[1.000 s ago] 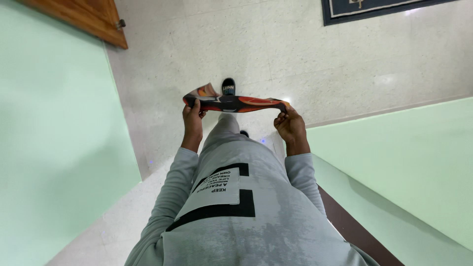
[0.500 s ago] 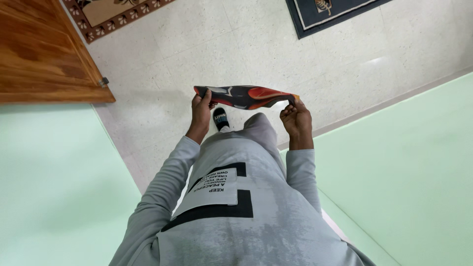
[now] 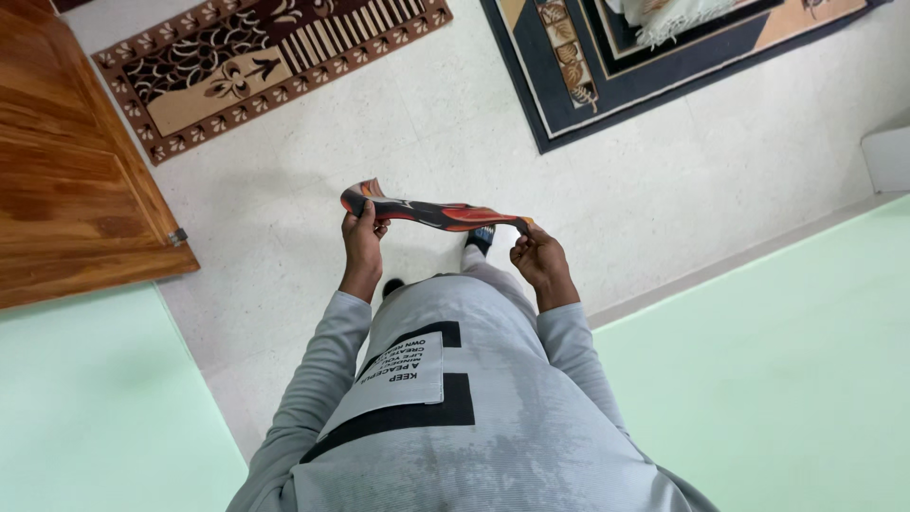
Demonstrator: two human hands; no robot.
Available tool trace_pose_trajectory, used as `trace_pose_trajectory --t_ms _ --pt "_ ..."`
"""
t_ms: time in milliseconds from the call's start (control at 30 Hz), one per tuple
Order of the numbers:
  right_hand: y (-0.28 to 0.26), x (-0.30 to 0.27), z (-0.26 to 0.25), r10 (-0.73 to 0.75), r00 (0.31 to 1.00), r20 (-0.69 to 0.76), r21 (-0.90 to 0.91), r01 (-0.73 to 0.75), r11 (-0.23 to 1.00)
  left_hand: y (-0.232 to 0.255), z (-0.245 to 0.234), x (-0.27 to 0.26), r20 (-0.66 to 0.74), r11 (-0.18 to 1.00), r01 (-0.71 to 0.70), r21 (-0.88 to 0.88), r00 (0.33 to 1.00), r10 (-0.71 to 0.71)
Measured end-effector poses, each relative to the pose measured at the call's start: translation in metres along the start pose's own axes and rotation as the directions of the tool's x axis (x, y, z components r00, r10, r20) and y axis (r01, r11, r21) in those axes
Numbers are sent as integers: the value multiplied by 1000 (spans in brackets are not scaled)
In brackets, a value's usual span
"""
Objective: The person picks up a small mat, walks to a staircase, and repeatedly shakes and beats the mat against the wall to remove dust before returning it to the floor.
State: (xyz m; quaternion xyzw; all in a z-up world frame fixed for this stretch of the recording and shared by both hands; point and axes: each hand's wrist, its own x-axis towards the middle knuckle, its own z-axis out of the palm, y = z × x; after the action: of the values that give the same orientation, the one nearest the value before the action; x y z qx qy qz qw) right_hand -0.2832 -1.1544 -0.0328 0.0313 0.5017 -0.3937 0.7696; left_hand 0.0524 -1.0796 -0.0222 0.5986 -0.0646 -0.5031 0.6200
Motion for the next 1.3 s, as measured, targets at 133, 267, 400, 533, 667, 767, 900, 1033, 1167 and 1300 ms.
trace_pose_trajectory --t_ms 133,267,400,533,667,767,900,1033,1167,1300 --pt "-71 36 25 -22 990 140 -224 53 973 7 62 27 -28 996 -72 -60 997 71" --pt "-127 69 53 -10 988 157 -301 57 952 14 111 49 -106 983 -113 -143 990 98" --pt "-167 90 84 9 990 140 -339 39 940 27 134 50 -181 988 -84 -131 982 60" --pt "-179 114 109 34 990 134 -348 15 937 27 133 71 -232 988 -69 -138 972 36" --pt "-175 153 134 85 988 130 -315 -40 948 29 132 118 -252 977 -120 -175 965 74" --pt "-171 179 151 96 992 83 -294 -68 953 43 139 153 -251 975 -124 -186 965 75" --pt "-179 204 194 79 995 64 -260 -60 964 87 158 209 -249 982 -82 -168 968 38" --pt "-195 237 239 41 994 101 -257 -14 966 117 169 268 -197 973 -149 -174 974 114" --pt "-209 278 290 45 995 92 -236 -22 971 141 174 316 -183 981 -144 -130 976 119" --pt "-211 307 348 67 982 176 -223 -27 974 156 160 344 -231 976 -150 -156 966 112"
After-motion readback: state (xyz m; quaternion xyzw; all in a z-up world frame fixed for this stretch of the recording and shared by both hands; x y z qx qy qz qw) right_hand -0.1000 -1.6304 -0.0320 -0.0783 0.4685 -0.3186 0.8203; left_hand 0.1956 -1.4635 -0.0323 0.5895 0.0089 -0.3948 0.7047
